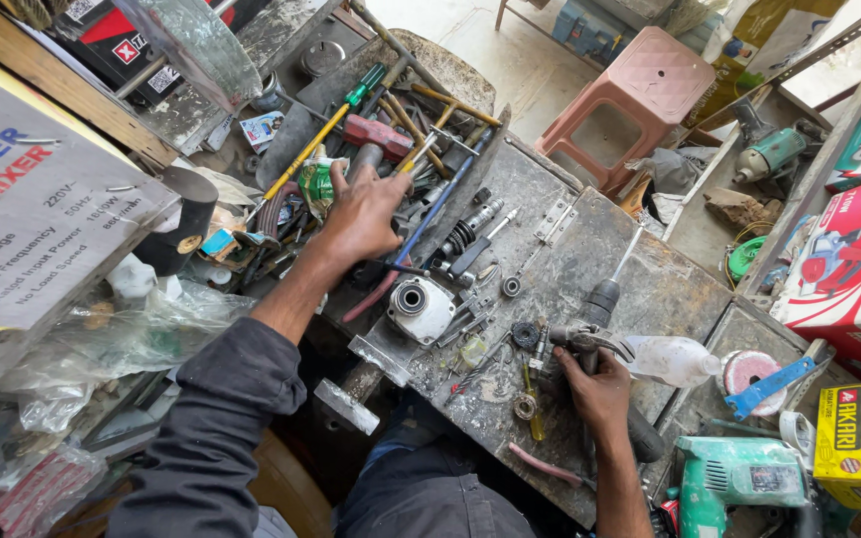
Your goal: The person works at a cluttered workbench repairing an electric mixer machine. They fit a bearing into the mixer housing by hand, use pliers to press and adjust parts, tap components with a hammer, pick up and reposition the housing, and use a power drill on the assembly while handling small screws and fittings.
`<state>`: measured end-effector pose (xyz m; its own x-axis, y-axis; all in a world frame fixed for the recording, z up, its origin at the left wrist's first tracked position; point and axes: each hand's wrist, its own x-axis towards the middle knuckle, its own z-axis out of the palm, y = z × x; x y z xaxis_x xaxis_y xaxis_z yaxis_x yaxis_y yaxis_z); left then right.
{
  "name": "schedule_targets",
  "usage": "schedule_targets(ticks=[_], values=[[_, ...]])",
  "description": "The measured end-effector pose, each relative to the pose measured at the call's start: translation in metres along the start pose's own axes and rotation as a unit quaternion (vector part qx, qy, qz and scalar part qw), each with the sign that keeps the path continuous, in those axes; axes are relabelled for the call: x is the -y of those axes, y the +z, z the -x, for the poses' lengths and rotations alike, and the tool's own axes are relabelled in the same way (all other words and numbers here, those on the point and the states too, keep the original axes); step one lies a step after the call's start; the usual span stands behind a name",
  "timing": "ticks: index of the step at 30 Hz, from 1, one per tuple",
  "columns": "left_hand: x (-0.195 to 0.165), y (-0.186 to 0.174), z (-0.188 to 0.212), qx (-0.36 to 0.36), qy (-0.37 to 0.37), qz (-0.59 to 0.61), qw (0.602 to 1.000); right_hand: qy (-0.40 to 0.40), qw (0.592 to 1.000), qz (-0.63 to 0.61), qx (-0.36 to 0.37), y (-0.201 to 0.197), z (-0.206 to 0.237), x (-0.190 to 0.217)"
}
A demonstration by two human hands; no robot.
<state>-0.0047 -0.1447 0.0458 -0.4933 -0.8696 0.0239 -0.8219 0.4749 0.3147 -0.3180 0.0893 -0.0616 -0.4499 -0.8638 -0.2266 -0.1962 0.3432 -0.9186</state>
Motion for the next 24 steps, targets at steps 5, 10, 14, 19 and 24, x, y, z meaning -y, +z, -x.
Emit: schedule_targets(ticks=[5,10,14,19,24], values=[[0.013,-0.011,0.001,0.018,-0.036,0.114,0.993,0.021,1.000,0.012,-0.005,0.000,0.000,0.001],[0.019,-0.027,-0.007,-0.024,-0.017,0.201,0.979,0.018,1.000,0.012,-0.003,0.002,0.001,0.003],[0.025,-0.045,-0.026,-0.060,-0.008,0.297,0.953,0.004,1.000,0.001,-0.002,0.004,0.001,0.004],[0.022,-0.060,-0.045,-0.078,-0.030,0.269,0.960,0.013,1.000,-0.005,-0.005,0.003,0.000,0.004],[0.020,-0.069,-0.063,-0.126,-0.003,0.156,0.980,0.014,1.000,-0.006,-0.006,0.004,-0.002,0.002]])
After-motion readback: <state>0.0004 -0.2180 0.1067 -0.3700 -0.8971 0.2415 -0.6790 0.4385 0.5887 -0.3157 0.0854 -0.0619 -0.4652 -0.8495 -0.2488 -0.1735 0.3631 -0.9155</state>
